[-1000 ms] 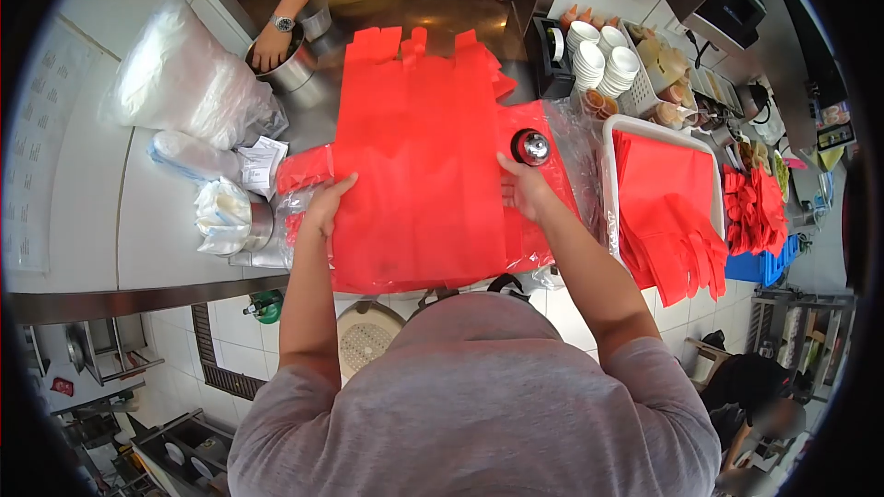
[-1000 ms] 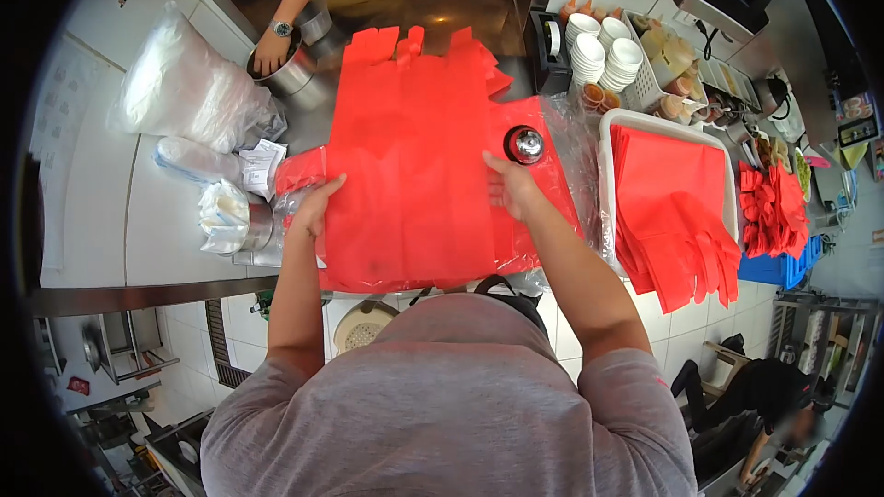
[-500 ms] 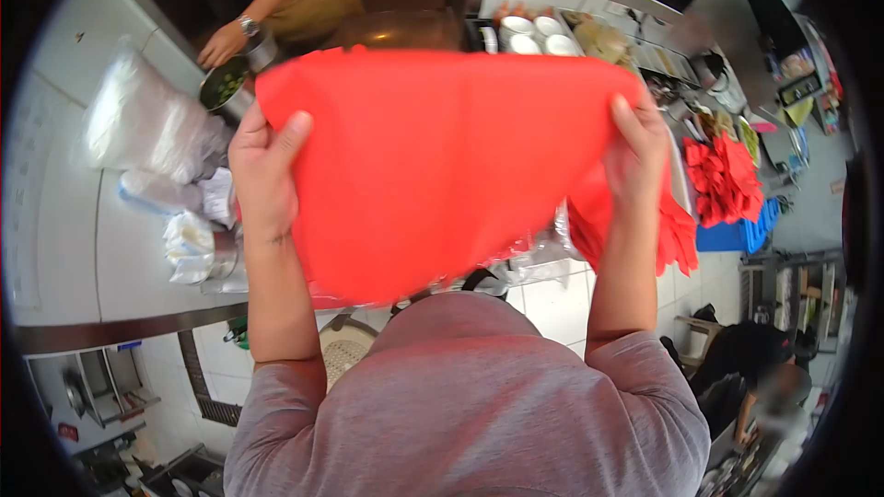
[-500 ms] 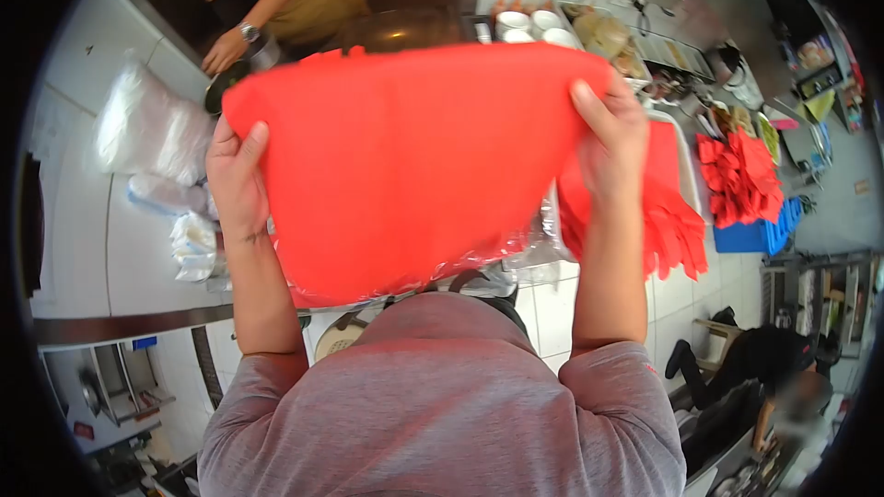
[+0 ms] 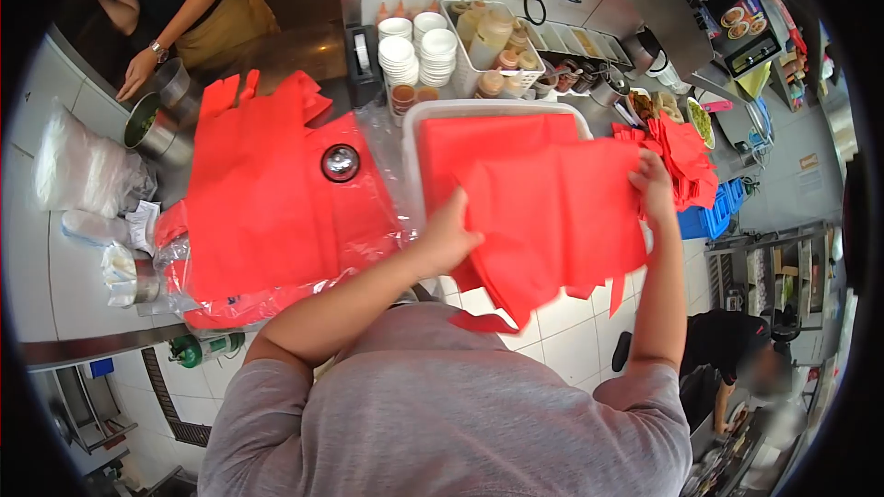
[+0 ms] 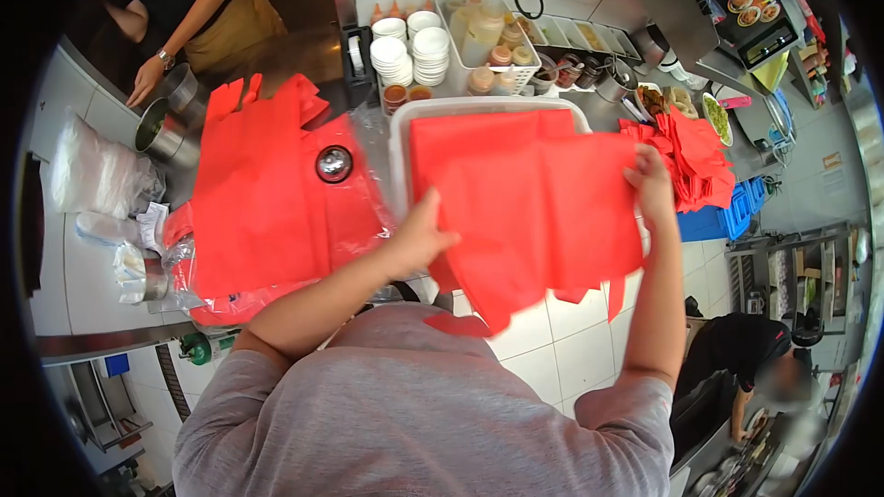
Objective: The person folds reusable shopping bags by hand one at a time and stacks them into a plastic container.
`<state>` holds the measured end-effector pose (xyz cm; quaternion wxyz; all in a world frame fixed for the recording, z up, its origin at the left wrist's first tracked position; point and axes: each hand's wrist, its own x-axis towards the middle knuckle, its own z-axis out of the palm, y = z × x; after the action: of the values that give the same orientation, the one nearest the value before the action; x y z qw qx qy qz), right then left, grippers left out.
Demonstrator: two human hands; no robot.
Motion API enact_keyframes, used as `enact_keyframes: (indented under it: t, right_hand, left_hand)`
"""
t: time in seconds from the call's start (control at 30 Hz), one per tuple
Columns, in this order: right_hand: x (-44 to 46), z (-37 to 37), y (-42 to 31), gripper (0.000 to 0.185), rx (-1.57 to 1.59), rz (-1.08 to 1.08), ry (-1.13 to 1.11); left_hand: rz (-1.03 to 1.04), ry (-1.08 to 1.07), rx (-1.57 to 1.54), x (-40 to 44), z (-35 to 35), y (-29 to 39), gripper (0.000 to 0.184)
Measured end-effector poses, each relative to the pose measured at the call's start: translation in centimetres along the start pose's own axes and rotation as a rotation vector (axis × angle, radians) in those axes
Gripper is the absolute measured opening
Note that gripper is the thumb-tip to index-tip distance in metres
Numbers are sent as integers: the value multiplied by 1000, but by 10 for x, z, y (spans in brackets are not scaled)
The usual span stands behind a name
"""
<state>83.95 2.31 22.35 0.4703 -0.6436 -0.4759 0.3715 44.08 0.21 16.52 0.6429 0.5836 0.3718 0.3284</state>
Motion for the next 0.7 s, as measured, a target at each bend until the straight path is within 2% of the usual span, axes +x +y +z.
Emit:
enact_keyframes:
  t: [0.03, 0.07, 0.1, 0.13, 0.17, 0.2, 0.27, 0.3, 0.33, 0.37, 0.4, 0.43, 0.47, 0.5, 0.53, 0.57, 0.63, 0.7]
  right_hand:
    - [20, 4, 20, 44, 60, -23, -7]
    - [32, 18, 27, 44, 92, -17, -1]
    - [52, 28, 48, 44, 130, -50, -15]
    - [66, 40, 61, 47, 107, 4, 1]
    - [78, 46, 77, 51, 34, 72, -17]
    - [79, 57, 72, 54, -273, 68, 24]
    - [78, 75, 71, 54, -613, -291, 227]
    - [72, 80, 69, 54, -604, -298, 220]
    - [57, 86, 56, 54, -666, -515, 187]
    - [44, 94, 50, 54, -723, -729, 153]
    - [36, 104, 57, 55, -702, -684, 23]
    - [31, 113, 68, 56, -681, -638, -107]
    - [32, 122, 80, 56, -674, -641, -110]
    - [37, 131, 91, 58, -822, -617, -174]
    - [43, 136, 101, 60, -970, -588, -237]
    - [56, 136, 107, 62, -1099, -567, -320]
    - [82, 129, 121, 62, -1101, -633, -333]
    - [87, 127, 125, 61, -1122, -668, -353]
  left_hand:
    - [128, 158, 155, 18, -1, -14, 72]
    - [106, 242, 163, 32, -6, -14, 72]
    - [30, 300, 107, 57, -17, -40, 72]
    - [28, 314, -97, 70, -21, -40, 73]
    - [-35, 324, -40, 87, -37, -61, 75]
    - [-37, 331, -28, 86, -35, -54, 75]
    - [-266, 579, 100, 84, -30, -31, 86]
    - [-33, 672, 325, 89, -35, -63, 83]
    - [-36, 682, 331, 83, -23, -44, 83]
    - [130, 643, 709, 70, -3, -6, 79]
    - [295, 577, 1083, 65, 14, 14, 75]
    - [285, 578, 1088, 71, 25, 11, 75]
    - [331, 367, 1246, 82, 33, 4, 76]
    - [379, 150, 1396, 92, 35, -2, 79]
    - [381, 154, 1405, 101, 31, -15, 79]
    - [250, 104, 1448, 112, 26, -36, 79]
    - [26, 69, 1458, 125, 9, -76, 76]
    - [23, 65, 1460, 126, 9, -80, 77]
